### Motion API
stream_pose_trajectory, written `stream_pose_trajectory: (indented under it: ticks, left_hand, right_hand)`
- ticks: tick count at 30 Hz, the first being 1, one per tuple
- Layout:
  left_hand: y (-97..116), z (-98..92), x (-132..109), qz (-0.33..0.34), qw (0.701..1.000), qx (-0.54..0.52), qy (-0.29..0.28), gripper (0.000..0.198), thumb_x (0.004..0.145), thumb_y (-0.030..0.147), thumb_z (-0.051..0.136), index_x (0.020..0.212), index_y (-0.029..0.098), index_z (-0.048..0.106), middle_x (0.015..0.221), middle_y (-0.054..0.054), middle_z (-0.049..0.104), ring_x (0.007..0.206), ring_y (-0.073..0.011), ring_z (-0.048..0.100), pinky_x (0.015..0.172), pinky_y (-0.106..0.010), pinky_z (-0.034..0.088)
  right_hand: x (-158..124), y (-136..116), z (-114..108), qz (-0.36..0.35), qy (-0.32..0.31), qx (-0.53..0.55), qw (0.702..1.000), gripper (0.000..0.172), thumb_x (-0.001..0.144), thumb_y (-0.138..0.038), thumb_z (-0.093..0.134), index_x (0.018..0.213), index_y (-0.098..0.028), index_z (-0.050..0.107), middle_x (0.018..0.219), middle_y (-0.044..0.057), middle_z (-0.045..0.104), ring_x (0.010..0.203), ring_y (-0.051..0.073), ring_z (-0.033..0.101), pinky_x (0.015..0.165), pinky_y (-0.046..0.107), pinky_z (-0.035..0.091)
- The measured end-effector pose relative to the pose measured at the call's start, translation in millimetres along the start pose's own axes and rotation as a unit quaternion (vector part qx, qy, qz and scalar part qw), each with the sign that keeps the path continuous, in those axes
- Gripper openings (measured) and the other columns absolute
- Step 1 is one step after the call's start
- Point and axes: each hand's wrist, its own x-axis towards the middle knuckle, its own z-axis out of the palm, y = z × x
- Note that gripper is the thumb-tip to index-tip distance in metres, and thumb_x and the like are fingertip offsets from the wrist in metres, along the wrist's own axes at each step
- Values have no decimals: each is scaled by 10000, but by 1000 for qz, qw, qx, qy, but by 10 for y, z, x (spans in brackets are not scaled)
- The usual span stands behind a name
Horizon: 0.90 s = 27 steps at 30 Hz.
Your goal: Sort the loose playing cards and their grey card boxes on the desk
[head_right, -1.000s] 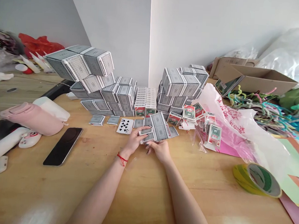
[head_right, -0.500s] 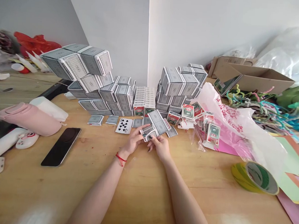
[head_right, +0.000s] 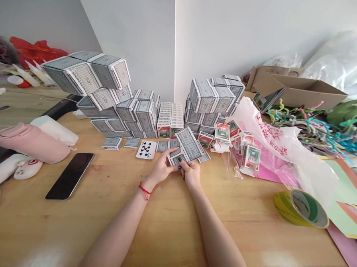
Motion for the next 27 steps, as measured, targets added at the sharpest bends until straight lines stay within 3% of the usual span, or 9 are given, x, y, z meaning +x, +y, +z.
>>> stream_pose_trajectory:
  ticks: [8, 13, 17, 22, 27]
  left_hand:
    - [-35, 23, -2, -8, 998, 49, 49, 618, 647, 37, 592, 1221, 245, 494, 1227, -58, 551, 1041, -195, 563, 885, -323, 470]
    - [-35, -4, 14, -4, 997, 54, 46, 631, 628, 9, 581, 1207, 251, 518, 1264, -46, 527, 1099, -195, 529, 929, -323, 448]
    - [-56, -29, 37, -32, 999, 14, 36, 636, 609, 50, 628, 1210, 229, 520, 1222, -69, 555, 1024, -202, 564, 847, -321, 501]
    - [-81, -22, 45, -66, 997, -30, 34, 650, 582, 79, 647, 1202, 234, 529, 1152, -72, 590, 908, -187, 588, 663, -281, 546]
    - [-66, 19, 49, -112, 989, -86, 30, 585, 623, 114, 617, 1190, 241, 545, 1051, -35, 626, 694, -103, 583, 609, -256, 541]
  right_hand:
    - [2, -53, 4, -34, 4, -42, 999, 519, 715, -506, 574, 352, -202, 359, 303, -37, 332, 315, 65, 272, 349, 236, 217]
    - [24, -48, -62, -38, 22, -130, 991, 513, 681, -519, 602, 360, -192, 371, 317, -34, 354, 325, 66, 291, 344, 226, 209]
    - [15, -85, -90, -50, 24, -173, 983, 466, 658, -496, 628, 376, -177, 440, 328, -15, 420, 335, 80, 348, 356, 222, 260]
    - [-4, -129, -76, -29, -3, -101, 995, 447, 645, -471, 646, 373, -183, 438, 337, -15, 427, 335, 80, 352, 354, 223, 289]
    - [1, -80, -87, -17, -4, -11, 1000, 455, 631, -427, 665, 353, -201, 385, 319, -37, 372, 328, 74, 302, 352, 233, 285]
